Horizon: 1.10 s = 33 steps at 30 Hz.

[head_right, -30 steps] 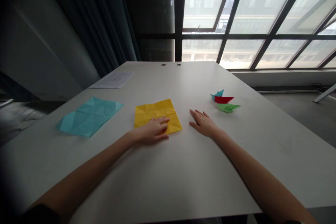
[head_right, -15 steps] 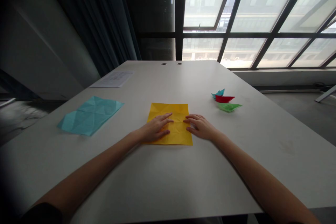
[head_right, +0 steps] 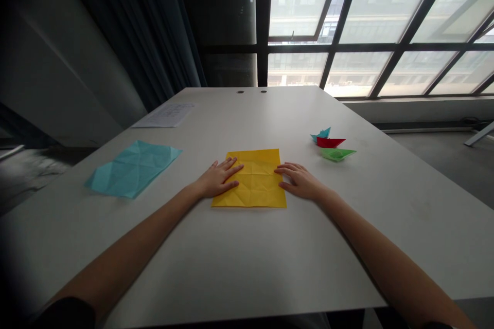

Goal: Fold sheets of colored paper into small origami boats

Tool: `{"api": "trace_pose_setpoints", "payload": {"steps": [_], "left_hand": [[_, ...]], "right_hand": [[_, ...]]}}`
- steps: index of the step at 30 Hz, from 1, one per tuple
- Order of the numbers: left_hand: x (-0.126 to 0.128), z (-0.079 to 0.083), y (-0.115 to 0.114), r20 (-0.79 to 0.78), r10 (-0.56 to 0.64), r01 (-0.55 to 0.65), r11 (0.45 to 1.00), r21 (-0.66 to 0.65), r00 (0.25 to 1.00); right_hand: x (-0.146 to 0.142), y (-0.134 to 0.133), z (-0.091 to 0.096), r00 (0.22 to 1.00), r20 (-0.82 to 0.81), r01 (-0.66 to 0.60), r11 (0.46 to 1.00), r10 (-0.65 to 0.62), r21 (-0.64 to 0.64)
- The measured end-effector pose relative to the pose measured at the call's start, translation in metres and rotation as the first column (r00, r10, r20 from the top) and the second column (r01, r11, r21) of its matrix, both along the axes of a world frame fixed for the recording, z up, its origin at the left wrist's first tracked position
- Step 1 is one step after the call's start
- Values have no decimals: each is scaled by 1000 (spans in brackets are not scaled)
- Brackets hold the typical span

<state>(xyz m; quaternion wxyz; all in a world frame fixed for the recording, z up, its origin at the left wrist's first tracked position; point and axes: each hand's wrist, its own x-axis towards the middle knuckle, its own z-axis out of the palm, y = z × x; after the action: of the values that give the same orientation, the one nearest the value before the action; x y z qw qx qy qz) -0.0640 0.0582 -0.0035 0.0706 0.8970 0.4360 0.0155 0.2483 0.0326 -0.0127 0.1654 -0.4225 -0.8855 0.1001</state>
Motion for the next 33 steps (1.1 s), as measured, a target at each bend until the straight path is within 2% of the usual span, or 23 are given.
{"api": "trace_pose_setpoints", "payload": {"steps": [10,20,27,30,32,33], "left_hand": [[-1,0,0,47,-2,1,1000,11,999],[-5,-2,4,348,-53,23,996,90,936],[-1,-2,2,391,-133,108,990,87,911],[1,1,0,487,-64,9,993,114,871],[2,2,-1,611,61,-135,988,76,789],[4,3,-1,672,137,-190,982,6,728]], "right_hand": [[-8,0,1,999,-1,53,998,-53,29],[-12,-2,1,985,-145,102,993,-92,65],[-10,-4,6,980,-142,156,981,-139,119],[-7,-4,8,968,-192,188,972,-159,144],[-6,-4,8,949,-258,230,958,-183,168],[-5,-5,9,935,-294,256,950,-197,177]]}}
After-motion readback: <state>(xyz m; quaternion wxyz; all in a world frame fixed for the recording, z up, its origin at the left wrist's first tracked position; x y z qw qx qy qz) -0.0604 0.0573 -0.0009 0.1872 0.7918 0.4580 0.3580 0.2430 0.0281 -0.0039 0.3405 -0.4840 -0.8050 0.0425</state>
